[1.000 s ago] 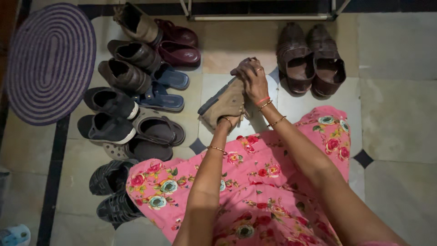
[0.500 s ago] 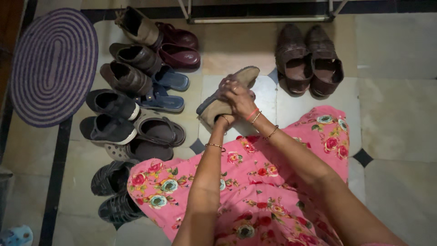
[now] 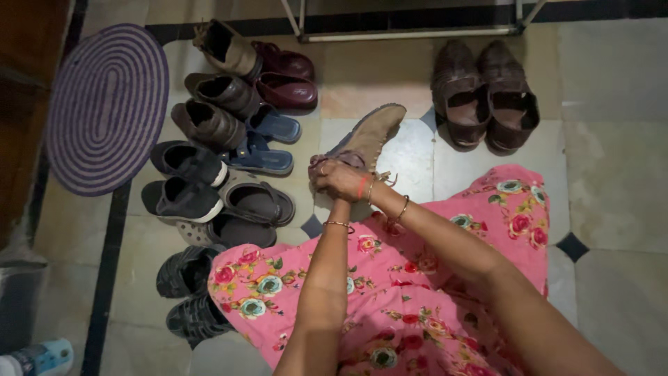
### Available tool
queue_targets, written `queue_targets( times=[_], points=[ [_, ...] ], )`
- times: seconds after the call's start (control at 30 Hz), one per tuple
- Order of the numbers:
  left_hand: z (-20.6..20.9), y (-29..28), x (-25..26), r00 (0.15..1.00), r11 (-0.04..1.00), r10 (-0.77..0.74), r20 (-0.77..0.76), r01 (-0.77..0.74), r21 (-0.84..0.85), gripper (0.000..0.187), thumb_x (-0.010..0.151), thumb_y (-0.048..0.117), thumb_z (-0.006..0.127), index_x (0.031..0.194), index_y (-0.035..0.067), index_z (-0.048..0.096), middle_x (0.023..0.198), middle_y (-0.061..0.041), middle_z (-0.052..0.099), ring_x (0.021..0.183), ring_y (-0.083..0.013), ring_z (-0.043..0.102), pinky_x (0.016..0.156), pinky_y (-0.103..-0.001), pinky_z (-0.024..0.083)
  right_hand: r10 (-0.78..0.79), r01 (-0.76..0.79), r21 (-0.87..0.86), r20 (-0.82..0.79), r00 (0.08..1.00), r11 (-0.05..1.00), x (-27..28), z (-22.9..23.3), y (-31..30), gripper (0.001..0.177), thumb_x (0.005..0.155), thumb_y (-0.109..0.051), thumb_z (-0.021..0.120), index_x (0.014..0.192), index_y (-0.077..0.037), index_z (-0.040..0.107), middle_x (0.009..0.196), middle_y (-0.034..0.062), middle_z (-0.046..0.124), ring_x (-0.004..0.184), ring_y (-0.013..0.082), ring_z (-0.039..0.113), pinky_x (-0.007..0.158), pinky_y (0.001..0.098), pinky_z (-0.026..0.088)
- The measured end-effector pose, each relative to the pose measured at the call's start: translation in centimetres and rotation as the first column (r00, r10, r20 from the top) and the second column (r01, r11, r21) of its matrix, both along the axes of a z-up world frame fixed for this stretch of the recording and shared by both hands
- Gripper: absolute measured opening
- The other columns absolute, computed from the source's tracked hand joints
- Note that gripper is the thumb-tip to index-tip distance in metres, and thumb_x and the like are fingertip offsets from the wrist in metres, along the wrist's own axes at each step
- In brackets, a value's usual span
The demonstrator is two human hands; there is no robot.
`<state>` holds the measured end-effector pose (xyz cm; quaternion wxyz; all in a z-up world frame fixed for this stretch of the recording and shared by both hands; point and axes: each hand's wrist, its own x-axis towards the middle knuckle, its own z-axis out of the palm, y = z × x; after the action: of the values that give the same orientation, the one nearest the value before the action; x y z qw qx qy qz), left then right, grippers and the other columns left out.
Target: The person sits on the floor and wipes a brown leather shoe with a cloth. They then pick up a beige lace-up shoe and wipe it with the same cloth.
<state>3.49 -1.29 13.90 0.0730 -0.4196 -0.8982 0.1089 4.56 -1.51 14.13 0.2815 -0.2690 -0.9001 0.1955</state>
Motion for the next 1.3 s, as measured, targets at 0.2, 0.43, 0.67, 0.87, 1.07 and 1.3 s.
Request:
queue_targets(
  times=[0.2,0.43,0.67,0.87,1.07,1.3],
  points=[
    [2.7,0.5,-0.5,0.999,0.991,0.011,-0.052,-0.018,-0.136,0.045,0.103,0.034,0.038,0.138,0.010,0.053,0.134,-0.013,0.057,0.110,-0.0302,0.058,0.083,-0.053,0.049,-0.001,-0.016,0.075,0.217,0.976,0.997,-1.4,-0.3,0.9,0.019,0.078,-0.023,0.064,0.089,-0.021,0.080,0.114,0.0047,0.068,0.124,0.0288,0.056,0.108,0.0474,0.040],
    [4.8,-0.6,1.3,0.992,0.990,-0.081,-0.099,0.069,-0.119,0.045,0.103,0.030,0.038,0.142,0.011,0.051,0.140,-0.011,0.053,0.120,-0.0280,0.053,0.083,-0.049,0.047,-0.046,0.031,0.111,0.128,0.991,0.993,0.6,1.1,0.2,0.023,0.079,-0.025,0.063,0.094,-0.019,0.079,0.119,0.0082,0.067,0.129,0.0298,0.052,0.107,0.0448,0.039],
    [1.2,0.5,2.0,0.951,0.938,-0.311,-0.001,0.306,-0.160,0.047,0.103,0.031,0.040,0.145,0.009,0.048,0.145,-0.014,0.049,0.128,-0.0315,0.047,0.090,-0.051,0.044,-0.142,0.131,0.087,0.133,0.981,0.988,6.0,3.1,1.6,0.035,0.068,-0.023,0.071,0.101,-0.013,0.077,0.117,0.0099,0.067,0.124,0.0325,0.057,0.110,0.0435,0.043],
    [-8.9,1.8,-3.6,0.587,0.630,-0.664,0.463,0.773,-0.078,0.050,0.104,0.032,0.042,0.148,0.009,0.044,0.148,-0.015,0.044,0.132,-0.0341,0.042,0.095,-0.054,0.041,-0.300,0.277,0.221,0.078,0.951,0.935,13.5,2.5,5.3,0.038,0.069,-0.009,0.071,0.106,-0.016,0.078,0.126,0.0051,0.069,0.124,0.0313,0.059,0.108,0.0435,0.045],
    [-14.3,2.9,-6.0,0.417,0.505,-0.714,0.562,0.863,0.000,0.053,0.104,0.033,0.044,0.151,0.009,0.039,0.151,-0.017,0.040,0.136,-0.0366,0.036,0.099,-0.057,0.037,-0.430,0.438,0.126,-0.088,0.899,0.890,16.1,4.1,5.8,0.038,0.076,-0.007,0.070,0.112,-0.016,0.076,0.130,0.0065,0.068,0.131,0.0304,0.059,0.114,0.0414,0.047],
    [-15.1,3.3,-5.8,0.397,0.443,-0.750,0.529,0.896,-0.044,0.057,0.104,0.034,0.046,0.154,0.009,0.034,0.155,-0.019,0.034,0.141,-0.0397,0.030,0.104,-0.061,0.033,-0.501,0.529,0.042,-0.270,0.823,0.847,10.8,1.8,0.4,0.052,0.066,-0.002,0.063,0.116,-0.012,0.074,0.134,0.0137,0.066,0.134,0.0424,0.052,0.115,0.0490,0.042]
  ],
)
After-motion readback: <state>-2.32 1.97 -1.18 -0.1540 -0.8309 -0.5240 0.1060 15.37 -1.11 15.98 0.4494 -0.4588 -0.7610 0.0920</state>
